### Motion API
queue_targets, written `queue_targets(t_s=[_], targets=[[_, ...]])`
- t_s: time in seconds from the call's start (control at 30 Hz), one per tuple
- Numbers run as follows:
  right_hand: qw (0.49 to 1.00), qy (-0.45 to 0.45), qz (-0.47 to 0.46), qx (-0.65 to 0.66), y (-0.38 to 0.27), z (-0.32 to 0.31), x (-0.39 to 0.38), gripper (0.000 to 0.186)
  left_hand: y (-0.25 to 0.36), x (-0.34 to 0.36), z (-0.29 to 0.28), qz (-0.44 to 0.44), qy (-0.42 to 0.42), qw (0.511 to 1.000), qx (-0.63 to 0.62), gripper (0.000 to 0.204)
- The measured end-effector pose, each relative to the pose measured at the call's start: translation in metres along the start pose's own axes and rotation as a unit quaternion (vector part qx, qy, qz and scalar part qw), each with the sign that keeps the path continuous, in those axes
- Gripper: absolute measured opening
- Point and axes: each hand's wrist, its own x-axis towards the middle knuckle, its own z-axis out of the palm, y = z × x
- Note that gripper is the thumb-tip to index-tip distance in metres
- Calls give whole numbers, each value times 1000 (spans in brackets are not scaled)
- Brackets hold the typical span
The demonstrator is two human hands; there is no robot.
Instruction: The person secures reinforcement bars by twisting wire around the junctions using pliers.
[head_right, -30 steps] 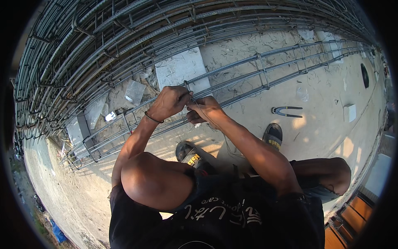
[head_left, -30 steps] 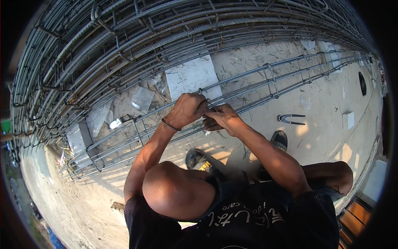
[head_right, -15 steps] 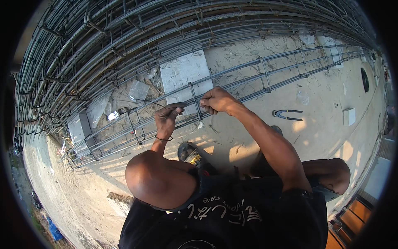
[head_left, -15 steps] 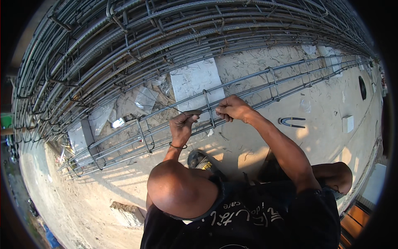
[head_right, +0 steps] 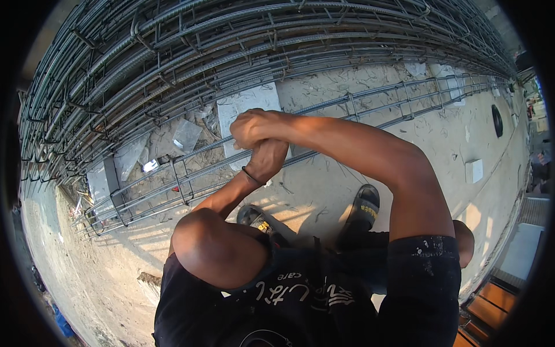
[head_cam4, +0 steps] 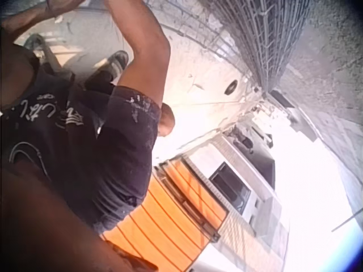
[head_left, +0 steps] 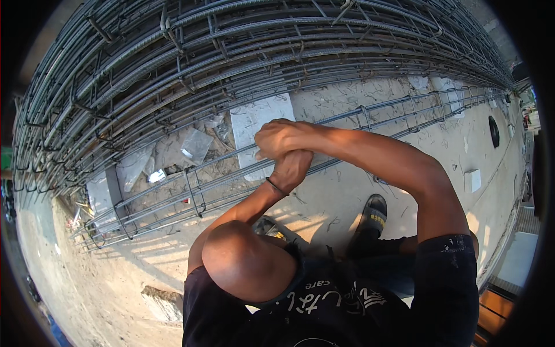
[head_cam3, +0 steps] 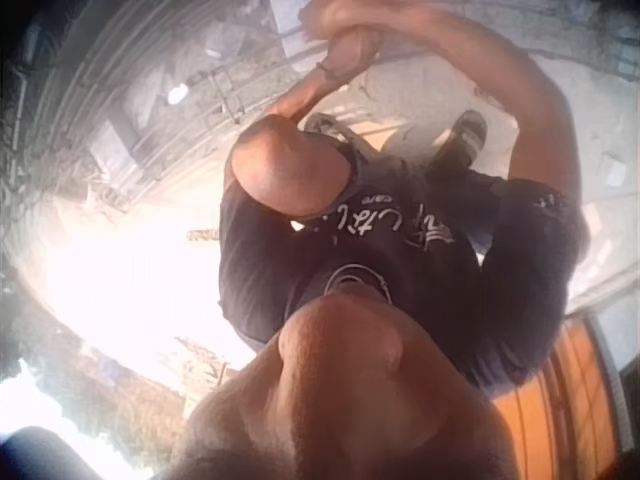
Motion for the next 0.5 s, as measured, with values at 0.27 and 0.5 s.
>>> queue_targets(t_s=[0.27,0.5], targets=[[855,90,155,486,105,-4,-103,42,-82,-28,-32,-364,42,872,-325,17],[362,37,141,921,-24,108,-56,36,-65,-44,-30,-477,143,705,-504,19]])
